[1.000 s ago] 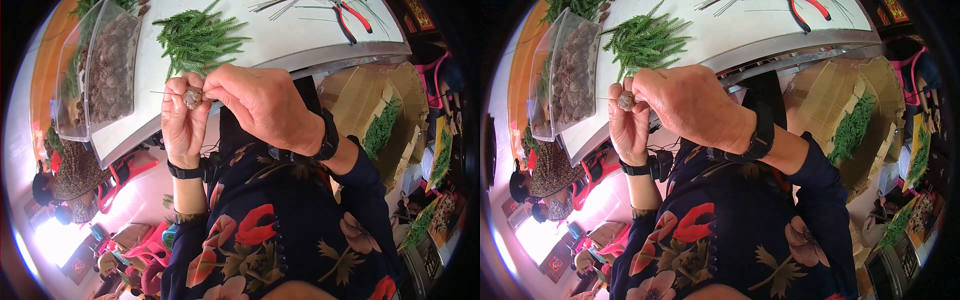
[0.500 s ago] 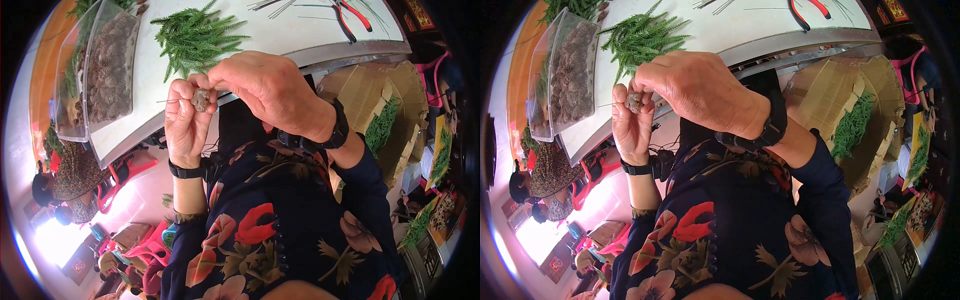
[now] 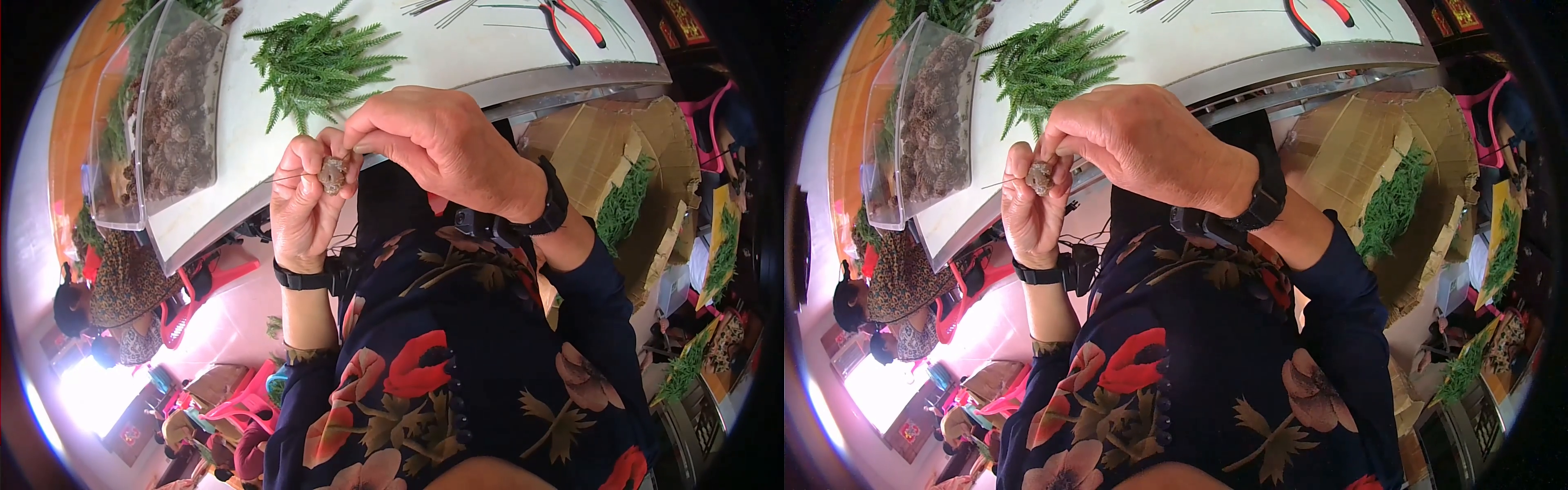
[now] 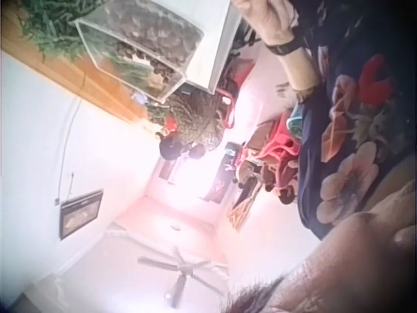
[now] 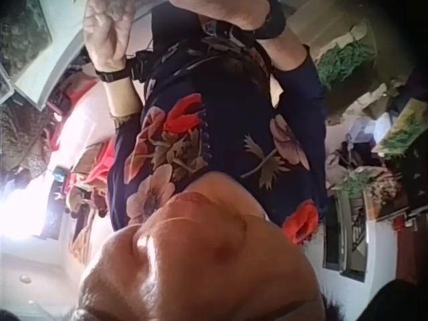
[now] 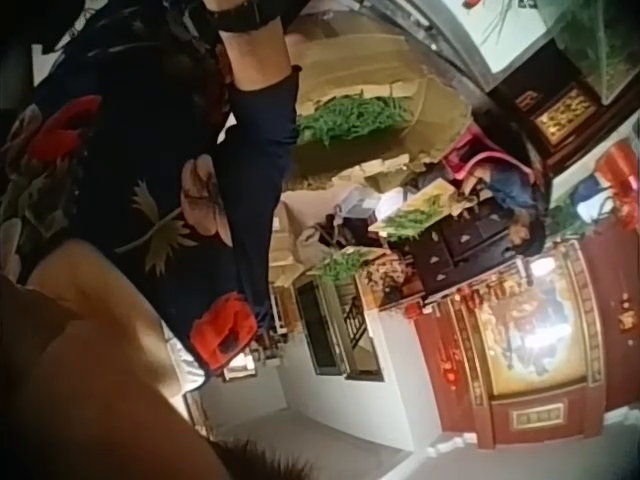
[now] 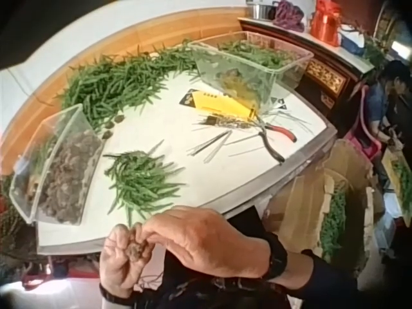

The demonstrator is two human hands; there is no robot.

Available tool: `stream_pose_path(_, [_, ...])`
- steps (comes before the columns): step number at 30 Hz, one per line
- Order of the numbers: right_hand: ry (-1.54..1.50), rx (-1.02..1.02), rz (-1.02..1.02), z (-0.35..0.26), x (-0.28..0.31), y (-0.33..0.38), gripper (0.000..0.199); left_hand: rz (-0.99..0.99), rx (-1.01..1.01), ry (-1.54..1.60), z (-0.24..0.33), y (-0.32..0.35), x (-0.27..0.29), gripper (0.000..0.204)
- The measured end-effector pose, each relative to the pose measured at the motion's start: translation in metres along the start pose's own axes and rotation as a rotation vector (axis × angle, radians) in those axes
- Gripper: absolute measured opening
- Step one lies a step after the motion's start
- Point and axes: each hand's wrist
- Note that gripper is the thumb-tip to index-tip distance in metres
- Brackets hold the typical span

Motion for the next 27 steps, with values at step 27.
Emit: stream_pose_path(27, [0.017,-0.157,0.007,-0.002,0.014,-0.006,0.009,0.124,0.171,-0.052,0.007,0.013,-0.006,0.02])
Point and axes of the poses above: each hand's wrist, its own y-axis away from the middle knuckle, its own x-axis out of the back of the hand, z = x × y, and after that the axes turned 2 degrees about x, right-handed
